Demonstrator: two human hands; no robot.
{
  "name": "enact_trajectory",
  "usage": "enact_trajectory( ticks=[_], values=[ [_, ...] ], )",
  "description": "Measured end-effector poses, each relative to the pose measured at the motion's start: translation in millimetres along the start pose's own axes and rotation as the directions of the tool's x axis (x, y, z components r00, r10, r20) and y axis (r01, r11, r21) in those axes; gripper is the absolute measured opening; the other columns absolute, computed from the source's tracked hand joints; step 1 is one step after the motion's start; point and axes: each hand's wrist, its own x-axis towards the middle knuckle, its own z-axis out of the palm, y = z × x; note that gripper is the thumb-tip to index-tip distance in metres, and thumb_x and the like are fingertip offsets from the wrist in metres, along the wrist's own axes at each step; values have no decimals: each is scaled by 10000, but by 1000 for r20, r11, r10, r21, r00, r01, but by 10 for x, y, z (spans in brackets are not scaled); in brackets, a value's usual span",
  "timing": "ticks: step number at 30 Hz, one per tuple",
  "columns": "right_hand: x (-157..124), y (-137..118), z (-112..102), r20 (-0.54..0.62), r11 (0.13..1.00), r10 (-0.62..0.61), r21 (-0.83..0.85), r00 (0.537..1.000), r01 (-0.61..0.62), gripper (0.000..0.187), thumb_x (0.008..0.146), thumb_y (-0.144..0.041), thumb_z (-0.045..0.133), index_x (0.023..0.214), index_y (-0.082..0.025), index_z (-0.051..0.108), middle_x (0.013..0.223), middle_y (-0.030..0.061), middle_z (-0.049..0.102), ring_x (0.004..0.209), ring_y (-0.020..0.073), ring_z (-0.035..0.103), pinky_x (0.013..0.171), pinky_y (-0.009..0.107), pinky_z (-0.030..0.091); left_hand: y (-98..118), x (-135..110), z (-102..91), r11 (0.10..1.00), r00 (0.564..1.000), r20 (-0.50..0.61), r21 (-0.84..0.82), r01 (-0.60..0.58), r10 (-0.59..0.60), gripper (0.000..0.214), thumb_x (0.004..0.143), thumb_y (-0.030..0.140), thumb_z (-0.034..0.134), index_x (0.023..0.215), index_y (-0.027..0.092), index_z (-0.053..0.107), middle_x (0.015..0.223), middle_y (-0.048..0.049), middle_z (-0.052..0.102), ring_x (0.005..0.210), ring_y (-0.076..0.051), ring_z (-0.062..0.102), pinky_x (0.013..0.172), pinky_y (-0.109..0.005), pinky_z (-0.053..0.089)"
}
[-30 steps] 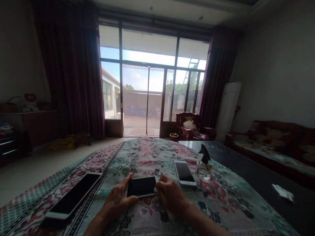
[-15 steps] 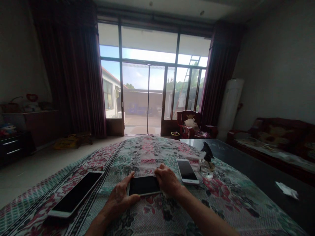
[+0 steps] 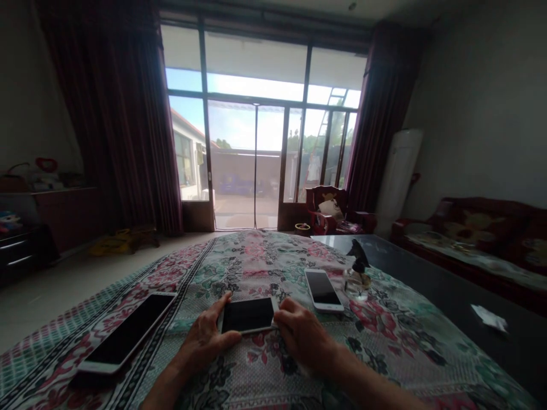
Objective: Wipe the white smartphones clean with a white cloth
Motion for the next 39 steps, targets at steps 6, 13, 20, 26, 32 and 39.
enact_trajectory(
  ticks=[6,13,20,26,32,39],
  values=[
    [-108,-59,-72,3,996,-23,87,1000,23,200,858,-122,451,752,-193,605,871,34,559,775,126,539,704,223,420,1,-1,-3,1000,1000,5,16,9,-9,864,658,348,690,1434,140,372,1382,-107,547,1272,-298,498,1068,-375,378],
    [-103,-27,-66,-121,978,63,203,991,-38,199,868,-143,473,810,-199,654,841,34,595,807,138,567,750,246,444,33,-30,-51,1000,1000,27,1,-13,13,862,666,371,688,1431,127,375,1399,-130,524,1281,-317,485,1077,-396,370],
    [-73,18,35,-220,960,178,253,959,-120,175,827,-111,526,840,-192,681,860,39,620,810,141,583,770,253,446,28,-58,-85,997,996,55,30,-73,72,816,663,249,611,1440,166,374,1473,-81,438,1356,-295,395,1122,-387,315],
    [-47,51,35,-237,950,249,247,939,-189,181,818,-103,533,841,-182,694,857,39,626,808,141,586,765,245,440,95,-68,-116,998,998,41,43,-39,37,829,647,256,598,1437,141,375,1372,-96,556,1262,-300,505,1051,-360,400],
    [-15,68,32,-215,947,296,190,931,-258,184,816,-114,533,829,-189,700,835,36,621,806,147,583,767,249,435,163,-46,-44,986,997,16,149,-72,70,822,653,342,670,1410,153,410,1281,-114,602,1192,-305,536,1018,-377,409],
    [31,125,40,-231,923,365,214,902,-319,185,824,-172,518,851,-178,701,892,63,657,856,169,607,810,262,443,408,-108,98,911,996,57,402,-86,69,859,663,492,690,1418,224,380,1252,-100,580,1167,-298,521,966,-356,424]
  ],
)
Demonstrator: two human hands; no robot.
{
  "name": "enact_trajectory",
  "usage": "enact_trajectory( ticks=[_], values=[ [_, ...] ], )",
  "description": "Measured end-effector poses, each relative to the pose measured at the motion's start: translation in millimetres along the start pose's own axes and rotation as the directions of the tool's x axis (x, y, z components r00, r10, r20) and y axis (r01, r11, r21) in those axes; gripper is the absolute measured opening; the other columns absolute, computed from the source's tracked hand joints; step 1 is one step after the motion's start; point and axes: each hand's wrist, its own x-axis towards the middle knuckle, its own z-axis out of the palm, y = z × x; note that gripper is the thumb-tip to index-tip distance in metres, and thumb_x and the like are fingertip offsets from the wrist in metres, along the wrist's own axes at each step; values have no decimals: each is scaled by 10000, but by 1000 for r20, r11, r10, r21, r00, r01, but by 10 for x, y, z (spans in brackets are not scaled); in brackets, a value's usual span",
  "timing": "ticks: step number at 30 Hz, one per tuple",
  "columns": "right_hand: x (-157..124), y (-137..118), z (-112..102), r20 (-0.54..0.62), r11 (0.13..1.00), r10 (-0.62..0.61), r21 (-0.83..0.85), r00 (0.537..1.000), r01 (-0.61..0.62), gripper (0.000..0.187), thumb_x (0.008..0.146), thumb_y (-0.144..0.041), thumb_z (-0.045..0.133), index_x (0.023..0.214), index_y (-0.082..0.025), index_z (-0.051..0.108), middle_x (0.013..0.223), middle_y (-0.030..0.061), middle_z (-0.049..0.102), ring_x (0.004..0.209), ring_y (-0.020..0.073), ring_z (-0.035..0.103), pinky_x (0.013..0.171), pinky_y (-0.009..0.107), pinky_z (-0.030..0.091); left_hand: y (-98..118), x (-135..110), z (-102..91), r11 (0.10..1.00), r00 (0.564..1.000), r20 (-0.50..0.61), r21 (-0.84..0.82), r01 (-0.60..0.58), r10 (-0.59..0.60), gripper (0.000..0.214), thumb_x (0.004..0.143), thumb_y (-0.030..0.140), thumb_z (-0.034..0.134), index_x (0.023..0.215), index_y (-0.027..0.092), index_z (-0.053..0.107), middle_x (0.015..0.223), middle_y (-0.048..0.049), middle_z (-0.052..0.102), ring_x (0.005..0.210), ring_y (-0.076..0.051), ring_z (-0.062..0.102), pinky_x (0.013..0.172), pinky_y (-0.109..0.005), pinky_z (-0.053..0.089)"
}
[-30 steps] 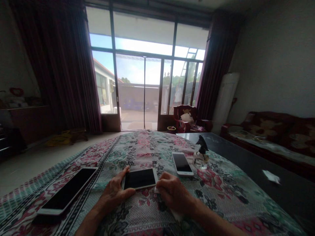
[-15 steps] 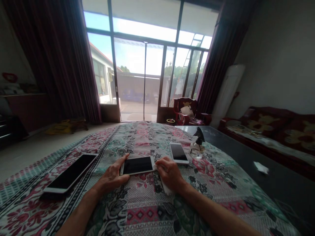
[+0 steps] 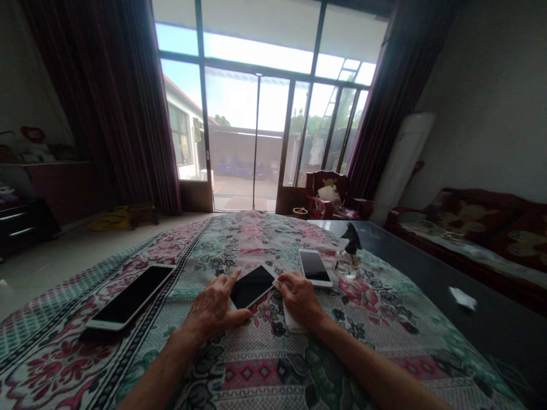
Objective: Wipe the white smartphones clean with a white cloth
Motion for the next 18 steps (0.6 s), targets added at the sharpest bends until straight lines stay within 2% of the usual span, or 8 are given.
enact_trajectory(
  ticks=[4,7,10,12,13,15,18],
  values=[
    [44,31,18,23,999,31,19,999,-32,200,820,-211,505,856,-177,698,913,76,683,880,191,623,833,287,446,85,-25,-76,999,999,44,46,5,-7,891,650,538,693,1422,237,367,1258,-108,579,1166,-307,524,958,-366,426],
    [83,62,23,92,990,10,136,996,-22,205,812,-240,497,858,-190,690,977,75,700,944,203,628,872,307,444,85,-9,-132,998,992,107,-38,-58,62,952,620,566,713,1438,255,337,1264,-101,590,1115,-306,564,921,-370,445],
    [120,90,3,128,960,-9,278,992,-27,220,810,-283,496,873,-187,683,1123,84,673,1022,208,616,912,315,434,29,21,-174,970,981,168,-235,-55,96,870,707,448,646,1468,260,269,1176,-54,642,824,-191,654,753,-286,489],
    [136,93,-25,117,963,44,260,992,-73,246,814,-307,485,878,-176,683,1026,82,697,929,205,637,855,312,455,-24,31,-206,957,984,170,-289,-8,59,797,749,332,554,1479,232,251,1079,-32,666,640,-126,616,643,-251,474],
    [140,89,-39,119,970,79,220,990,-104,254,813,-305,478,874,-171,686,927,73,708,852,200,641,806,307,464,-47,29,-227,958,985,168,-285,4,46,793,739,297,536,1479,223,258,1038,-23,671,620,-118,600,629,-247,467],
    [144,74,-63,153,980,121,139,981,-143,258,807,-282,471,865,-165,693,780,50,694,744,189,626,729,294,465,-73,13,-277,966,978,198,-257,-11,64,834,694,289,578,1471,219,285,1012,-16,671,705,-141,606,681,-254,473],
    [149,53,-64,216,987,71,127,974,-100,233,789,-240,487,862,-167,696,811,50,701,769,187,627,749,291,462,-45,-22,-332,966,951,285,-253,-48,122,959,611,325,689,1472,229,279,1120,-31,646,896,-197,602,809,-289,483]
  ],
)
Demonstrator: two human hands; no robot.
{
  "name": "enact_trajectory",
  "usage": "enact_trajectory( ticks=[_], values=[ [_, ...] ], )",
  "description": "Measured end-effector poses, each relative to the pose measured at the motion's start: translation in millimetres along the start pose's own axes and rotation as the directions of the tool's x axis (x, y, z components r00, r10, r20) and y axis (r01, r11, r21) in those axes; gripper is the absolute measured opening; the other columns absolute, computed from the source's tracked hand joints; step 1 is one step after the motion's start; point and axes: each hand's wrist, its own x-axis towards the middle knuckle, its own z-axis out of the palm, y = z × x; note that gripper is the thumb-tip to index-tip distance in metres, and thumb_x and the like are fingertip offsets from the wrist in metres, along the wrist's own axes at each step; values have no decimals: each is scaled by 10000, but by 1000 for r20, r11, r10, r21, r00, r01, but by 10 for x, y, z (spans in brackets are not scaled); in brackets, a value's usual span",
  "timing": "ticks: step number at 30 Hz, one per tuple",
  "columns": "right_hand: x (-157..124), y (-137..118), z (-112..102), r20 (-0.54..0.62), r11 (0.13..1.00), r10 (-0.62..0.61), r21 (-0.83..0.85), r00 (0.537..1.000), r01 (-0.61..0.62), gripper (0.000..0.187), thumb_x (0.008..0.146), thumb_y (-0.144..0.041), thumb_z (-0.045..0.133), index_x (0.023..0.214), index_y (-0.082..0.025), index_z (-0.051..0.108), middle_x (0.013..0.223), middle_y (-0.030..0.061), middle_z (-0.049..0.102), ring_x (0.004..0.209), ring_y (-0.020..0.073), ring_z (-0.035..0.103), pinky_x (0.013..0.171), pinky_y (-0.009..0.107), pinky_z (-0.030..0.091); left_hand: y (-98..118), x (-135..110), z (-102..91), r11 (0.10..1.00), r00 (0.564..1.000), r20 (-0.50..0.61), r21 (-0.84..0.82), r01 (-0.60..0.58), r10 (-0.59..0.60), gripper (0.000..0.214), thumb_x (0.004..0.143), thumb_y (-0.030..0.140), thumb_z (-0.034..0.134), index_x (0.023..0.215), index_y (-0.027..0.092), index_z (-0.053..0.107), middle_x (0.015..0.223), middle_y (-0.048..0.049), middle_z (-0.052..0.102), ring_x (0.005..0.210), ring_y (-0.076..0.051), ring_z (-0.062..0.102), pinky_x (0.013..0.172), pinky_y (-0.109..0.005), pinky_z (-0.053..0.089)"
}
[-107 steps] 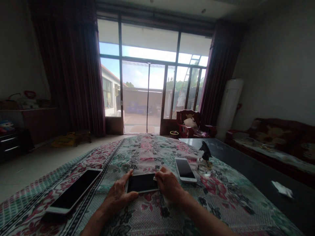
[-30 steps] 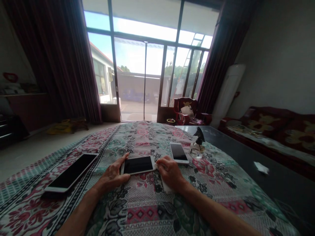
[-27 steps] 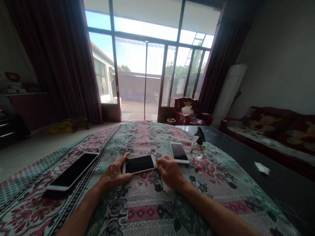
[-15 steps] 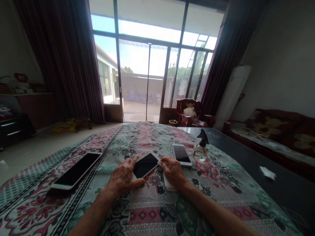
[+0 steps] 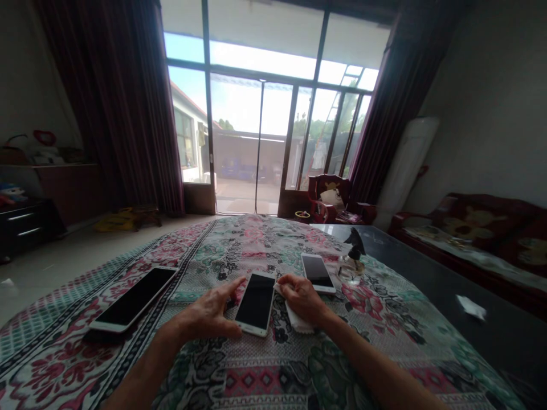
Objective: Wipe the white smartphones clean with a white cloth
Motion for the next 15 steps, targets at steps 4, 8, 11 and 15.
enact_trajectory(
  ticks=[4,8,11,15],
  values=[
    [25,18,39,77,984,-143,116,987,134,181,794,-210,504,845,-190,677,1107,58,680,994,188,621,905,303,430,71,18,59,999,999,-21,35,-41,42,928,626,335,691,1462,245,297,1225,-39,604,1030,-217,574,924,-314,455],
    [84,43,67,-23,991,-109,72,994,110,201,836,-222,473,873,-186,667,954,56,699,899,180,631,831,285,450,32,75,144,998,996,-85,54,-15,20,953,627,446,727,1459,263,300,1237,-42,615,1095,-247,577,935,-335,466],
    [171,19,83,-116,988,-147,-66,982,140,195,859,-224,479,859,-184,669,893,54,678,854,171,613,799,262,436,-43,103,187,993,989,-148,114,27,-10,1021,604,499,745,1469,216,281,1497,-100,390,1364,-299,350,1109,-394,318],
    [312,-41,126,-98,950,-163,-283,982,130,219,910,-220,457,893,-199,674,943,58,648,853,151,601,778,227,410,-110,135,229,974,990,-62,181,137,-128,1110,586,580,728,1483,144,239,1562,-155,231,1439,-322,189,1165,-442,202]
  ],
)
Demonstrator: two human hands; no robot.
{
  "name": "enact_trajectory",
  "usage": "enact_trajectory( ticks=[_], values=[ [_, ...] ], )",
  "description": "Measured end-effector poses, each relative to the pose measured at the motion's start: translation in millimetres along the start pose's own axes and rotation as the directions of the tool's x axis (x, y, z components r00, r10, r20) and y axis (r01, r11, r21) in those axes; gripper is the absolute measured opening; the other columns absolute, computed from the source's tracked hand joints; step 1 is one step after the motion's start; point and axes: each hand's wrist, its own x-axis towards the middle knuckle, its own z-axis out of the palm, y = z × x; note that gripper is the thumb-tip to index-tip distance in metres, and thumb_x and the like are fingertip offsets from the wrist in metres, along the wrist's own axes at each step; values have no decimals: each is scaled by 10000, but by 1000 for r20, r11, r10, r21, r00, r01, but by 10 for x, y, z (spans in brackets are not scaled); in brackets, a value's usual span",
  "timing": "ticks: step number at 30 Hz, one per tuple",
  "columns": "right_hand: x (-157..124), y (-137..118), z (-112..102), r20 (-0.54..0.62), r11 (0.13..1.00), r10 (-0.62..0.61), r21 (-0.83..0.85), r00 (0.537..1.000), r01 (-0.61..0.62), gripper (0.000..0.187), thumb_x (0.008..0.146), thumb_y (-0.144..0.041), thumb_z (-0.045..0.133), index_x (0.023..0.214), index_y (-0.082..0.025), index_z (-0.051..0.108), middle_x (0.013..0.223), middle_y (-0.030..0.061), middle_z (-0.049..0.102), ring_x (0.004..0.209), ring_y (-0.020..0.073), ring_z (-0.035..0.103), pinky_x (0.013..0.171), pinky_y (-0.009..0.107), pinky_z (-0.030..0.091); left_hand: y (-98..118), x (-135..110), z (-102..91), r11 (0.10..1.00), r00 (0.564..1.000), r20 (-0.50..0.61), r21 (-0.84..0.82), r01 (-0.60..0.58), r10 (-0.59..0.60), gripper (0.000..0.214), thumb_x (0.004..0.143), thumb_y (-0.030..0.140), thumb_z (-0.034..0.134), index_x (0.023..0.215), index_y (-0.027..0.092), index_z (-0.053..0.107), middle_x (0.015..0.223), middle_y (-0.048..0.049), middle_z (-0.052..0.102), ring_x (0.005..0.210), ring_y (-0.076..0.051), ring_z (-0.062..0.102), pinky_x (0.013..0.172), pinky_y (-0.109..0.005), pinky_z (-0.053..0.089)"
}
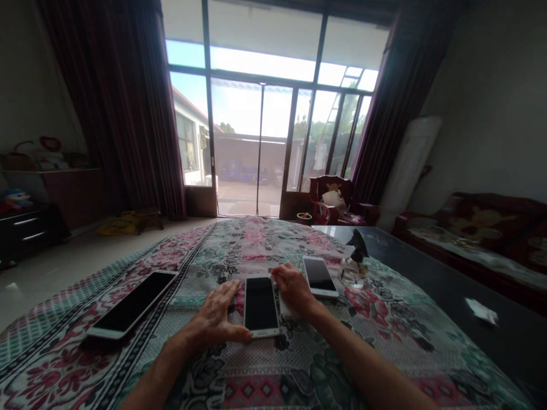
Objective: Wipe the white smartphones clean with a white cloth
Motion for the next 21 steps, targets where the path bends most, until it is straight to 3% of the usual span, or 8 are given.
enact_trajectory(
  ticks=[6,14,21],
  values=[
    [103,-1,83,67,971,-16,-236,998,32,241,955,-256,431,927,-216,667,982,44,617,849,128,595,738,198,386,20,34,46,997,999,26,67,-37,35,1112,555,643,722,1473,190,289,1570,-103,216,1446,-335,154,1170,-501,162],
    [56,-12,15,145,952,-85,-280,986,123,272,958,-246,432,841,-205,674,932,31,607,828,115,588,735,190,383,62,17,36,998,999,12,49,-38,37,1039,584,607,710,1460,205,323,1556,-98,258,1439,-336,186,1161,-503,176],
    [-191,-128,-153,254,933,-140,-291,957,214,261,952,-209,428,894,-212,682,950,40,601,837,119,578,726,197,396,-5,38,84,998,998,10,17,-57,56,1062,579,634,695,1469,209,302,1566,-90,227,1444,-348,153,1158,-533,154]
  ],
)
